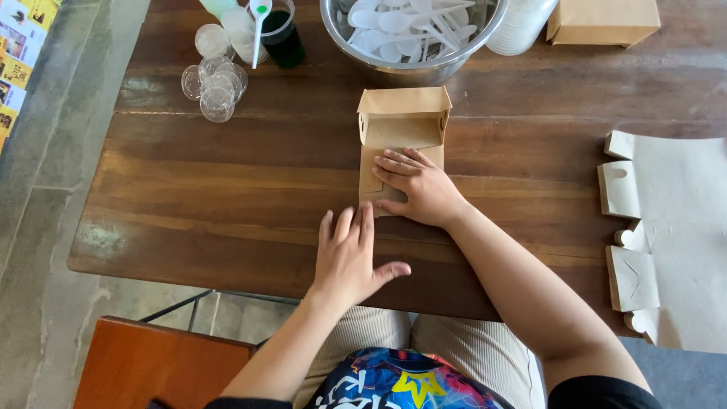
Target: The person folds a flat cardboard takeout container into a three-dimensional box. They fold the side panels upward, tuck the tabs into slots, and press the edges to secure the shape. The finished box is placed on the table.
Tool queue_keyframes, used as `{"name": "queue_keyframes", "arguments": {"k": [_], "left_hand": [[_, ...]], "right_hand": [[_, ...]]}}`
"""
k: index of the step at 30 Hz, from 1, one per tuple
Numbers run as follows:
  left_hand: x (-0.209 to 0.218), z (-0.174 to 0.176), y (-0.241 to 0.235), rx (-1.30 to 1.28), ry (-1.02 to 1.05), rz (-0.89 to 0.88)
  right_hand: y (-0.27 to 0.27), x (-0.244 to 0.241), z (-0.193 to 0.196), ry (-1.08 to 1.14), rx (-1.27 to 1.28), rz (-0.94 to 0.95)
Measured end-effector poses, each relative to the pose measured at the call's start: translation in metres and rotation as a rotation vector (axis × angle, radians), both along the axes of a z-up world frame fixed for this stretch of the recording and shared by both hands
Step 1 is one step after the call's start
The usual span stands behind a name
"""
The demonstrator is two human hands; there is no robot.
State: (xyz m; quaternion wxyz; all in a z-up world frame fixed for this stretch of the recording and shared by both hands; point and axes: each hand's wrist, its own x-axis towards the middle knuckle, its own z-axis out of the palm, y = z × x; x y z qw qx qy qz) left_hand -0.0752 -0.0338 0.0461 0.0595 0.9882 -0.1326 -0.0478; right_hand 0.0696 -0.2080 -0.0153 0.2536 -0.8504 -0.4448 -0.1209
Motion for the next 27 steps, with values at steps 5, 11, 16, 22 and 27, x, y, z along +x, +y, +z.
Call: {"name": "queue_keyframes", "arguments": {"k": [5,11,16,22,27], "left_hand": [[0.063,-0.008,0.009,0.025,-0.034,0.030],[0.088,-0.021,0.016,-0.011,-0.084,0.034],[0.026,0.010,0.008,-0.007,-0.015,0.000],[-0.020,-0.012,0.011,-0.014,-0.052,-0.024],[0.032,0.018,0.006,0.008,0.125,0.032]], "right_hand": [[-0.002,0.002,0.001,-0.004,-0.015,0.019],[-0.002,0.001,0.005,0.045,-0.008,0.036],[-0.001,0.001,0.001,0.021,-0.002,-0.001],[-0.001,0.002,-0.001,0.009,0.003,0.006],[-0.001,0.002,-0.001,0.003,-0.006,0.008]]}}
